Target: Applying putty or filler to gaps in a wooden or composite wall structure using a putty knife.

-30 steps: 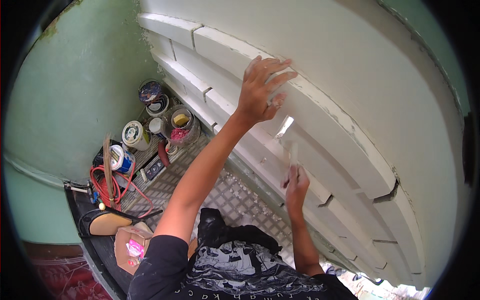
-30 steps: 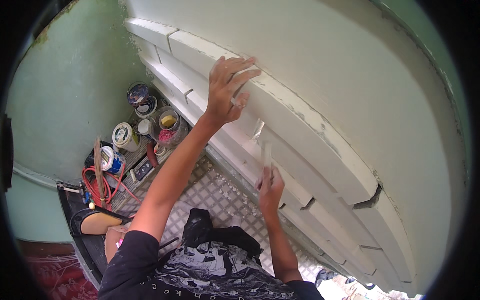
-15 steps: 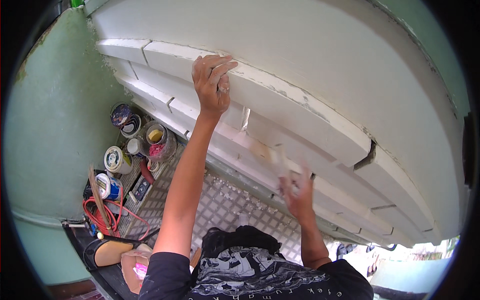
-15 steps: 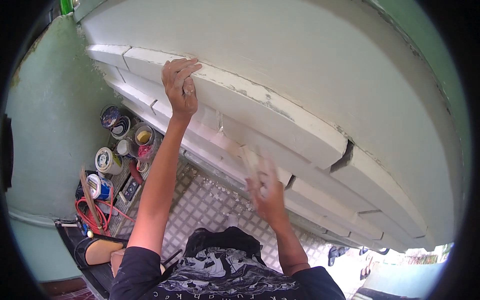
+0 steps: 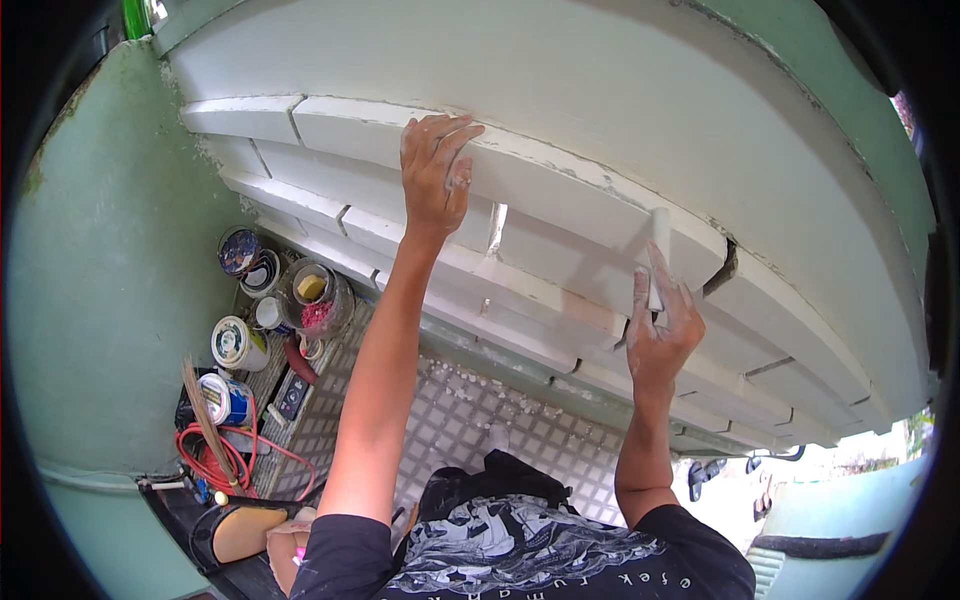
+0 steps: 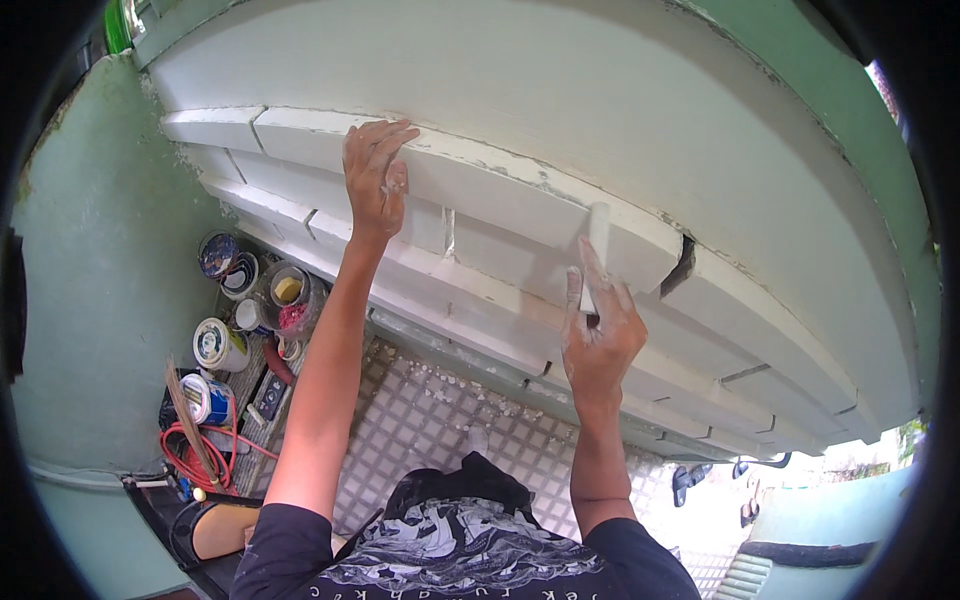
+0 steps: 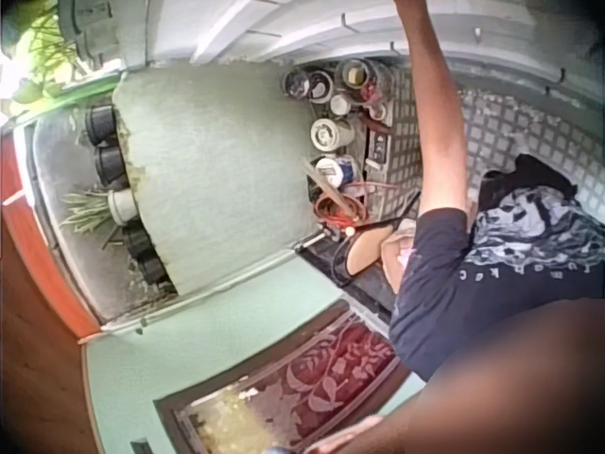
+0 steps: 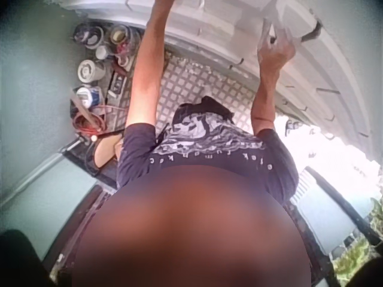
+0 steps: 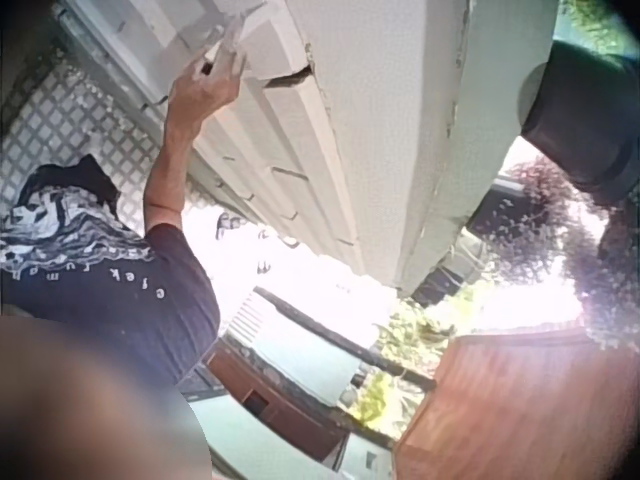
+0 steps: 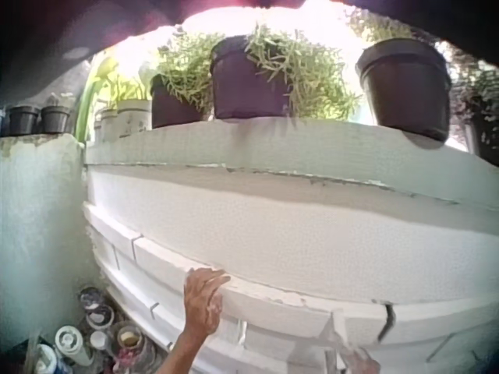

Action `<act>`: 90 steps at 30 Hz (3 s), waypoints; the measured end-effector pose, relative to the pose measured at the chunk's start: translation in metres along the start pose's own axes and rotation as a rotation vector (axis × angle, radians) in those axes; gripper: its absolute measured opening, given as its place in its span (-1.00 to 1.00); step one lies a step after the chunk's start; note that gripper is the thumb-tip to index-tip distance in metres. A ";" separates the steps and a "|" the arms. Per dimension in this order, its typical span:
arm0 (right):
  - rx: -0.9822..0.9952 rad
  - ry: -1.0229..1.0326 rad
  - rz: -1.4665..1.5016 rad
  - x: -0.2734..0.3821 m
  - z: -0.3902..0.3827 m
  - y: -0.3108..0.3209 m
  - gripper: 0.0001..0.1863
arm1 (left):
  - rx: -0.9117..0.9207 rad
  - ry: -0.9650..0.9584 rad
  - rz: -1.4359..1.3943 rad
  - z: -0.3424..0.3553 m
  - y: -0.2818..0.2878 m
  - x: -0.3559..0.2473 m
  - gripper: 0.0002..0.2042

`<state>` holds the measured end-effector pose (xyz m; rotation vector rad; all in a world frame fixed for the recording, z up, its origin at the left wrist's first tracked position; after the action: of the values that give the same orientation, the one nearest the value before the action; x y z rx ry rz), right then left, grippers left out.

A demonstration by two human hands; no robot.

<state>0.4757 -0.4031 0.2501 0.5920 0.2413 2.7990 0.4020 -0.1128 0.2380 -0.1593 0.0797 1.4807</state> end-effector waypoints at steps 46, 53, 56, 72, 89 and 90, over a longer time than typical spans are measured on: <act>0.082 -0.079 0.004 -0.034 0.015 0.038 -0.66 | -0.024 -0.006 0.021 -0.012 -0.002 0.004 -0.69; -0.200 -0.427 0.147 -0.059 -0.011 0.060 -0.72 | -0.034 -0.045 0.031 -0.010 -0.003 0.000 -0.69; 0.002 -0.401 0.176 -0.052 -0.021 0.054 -0.74 | -0.021 -0.037 0.050 -0.008 -0.002 -0.002 -0.69; 0.253 -0.937 0.477 -0.088 -0.138 0.060 -0.68 | 0.612 -0.163 -0.025 -0.002 -0.015 -0.129 -0.46; -0.044 -0.095 0.135 -0.078 -0.084 0.061 -0.63 | 1.398 0.931 -0.321 -0.272 0.105 -0.172 -0.56; -0.186 -0.291 0.267 -0.085 -0.081 0.067 -0.62 | 1.391 0.935 -0.328 -0.275 0.114 -0.176 -0.56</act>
<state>0.5010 -0.5007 0.1596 1.0382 -0.1675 2.8872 0.2853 -0.3192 -0.0138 0.2774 1.6855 0.6559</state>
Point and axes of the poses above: each hand's wrist, its own z-axis towards the middle knuckle, its own y-axis out of the back of the hand, x = y × z, the point moved 3 cm from there along z, towards the middle knuckle, and after that the axes turned 13 degrees about -x, right-handed, at the moved point
